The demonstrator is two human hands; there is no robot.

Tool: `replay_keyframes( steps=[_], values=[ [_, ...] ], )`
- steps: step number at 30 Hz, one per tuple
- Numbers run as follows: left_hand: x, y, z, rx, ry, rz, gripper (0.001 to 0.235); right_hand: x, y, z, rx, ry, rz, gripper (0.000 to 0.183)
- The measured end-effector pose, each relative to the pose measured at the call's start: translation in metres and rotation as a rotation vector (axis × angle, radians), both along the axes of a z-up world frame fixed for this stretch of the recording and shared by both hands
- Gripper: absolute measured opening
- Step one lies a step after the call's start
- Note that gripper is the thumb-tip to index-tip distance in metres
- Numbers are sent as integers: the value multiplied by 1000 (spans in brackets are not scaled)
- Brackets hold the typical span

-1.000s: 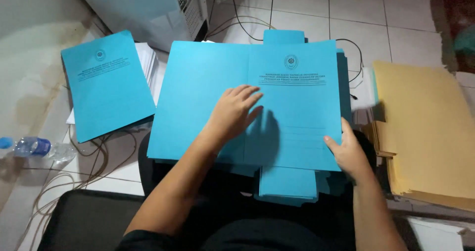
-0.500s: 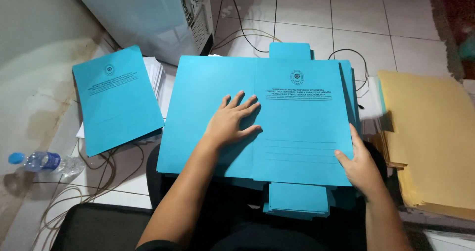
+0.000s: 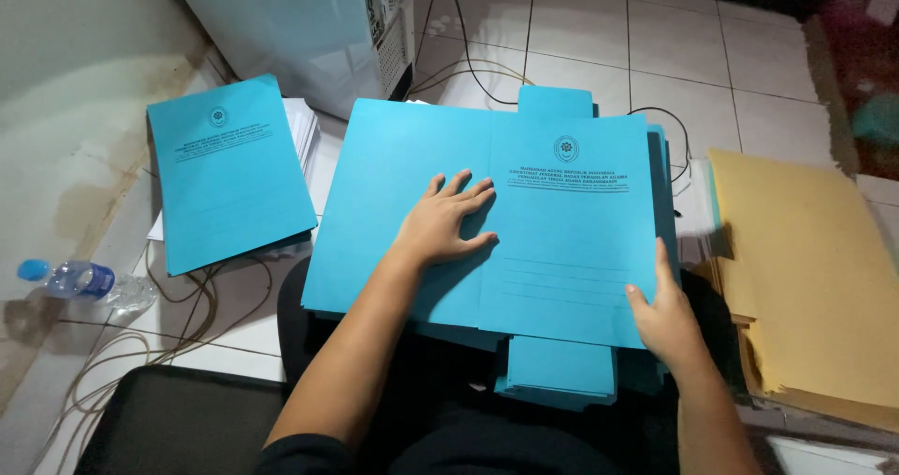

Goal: The person sits on the floor and repeatedly folds light blue file folders in half. They smooth the creases with their hands and stack the folded files on top of each other.

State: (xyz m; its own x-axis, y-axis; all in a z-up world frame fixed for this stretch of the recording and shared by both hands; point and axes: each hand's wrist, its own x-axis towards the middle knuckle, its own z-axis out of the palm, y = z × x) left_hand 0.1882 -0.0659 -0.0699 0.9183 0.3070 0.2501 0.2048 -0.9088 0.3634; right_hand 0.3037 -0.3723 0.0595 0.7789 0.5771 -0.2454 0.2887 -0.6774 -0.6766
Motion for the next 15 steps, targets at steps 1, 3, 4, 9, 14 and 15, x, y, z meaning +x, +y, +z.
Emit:
replay_keyframes(
  steps=[1, 3, 4, 9, 14, 15],
  values=[
    [-1, 0, 1, -1, -1, 2, 75, 6, -3, -13, -1, -1, 2, 78],
    [-1, 0, 2, -19, 0, -2, 75, 19, -8, -37, -5, -2, -12, 78],
    [-1, 1, 2, -21, -3, 1, 75, 20, -8, -40, -7, -5, -9, 78],
    [-3, -2, 3, -13, 5, 4, 74, 21, -11, -54, 142, -53, 26, 75],
    [-4, -4, 8, -18, 25, 0, 74, 25, -20, -75, 215, -150, -8, 68],
    [-4, -5, 8, -23, 30, -1, 74, 29, -24, -82, 239, -224, -14, 64]
  ],
)
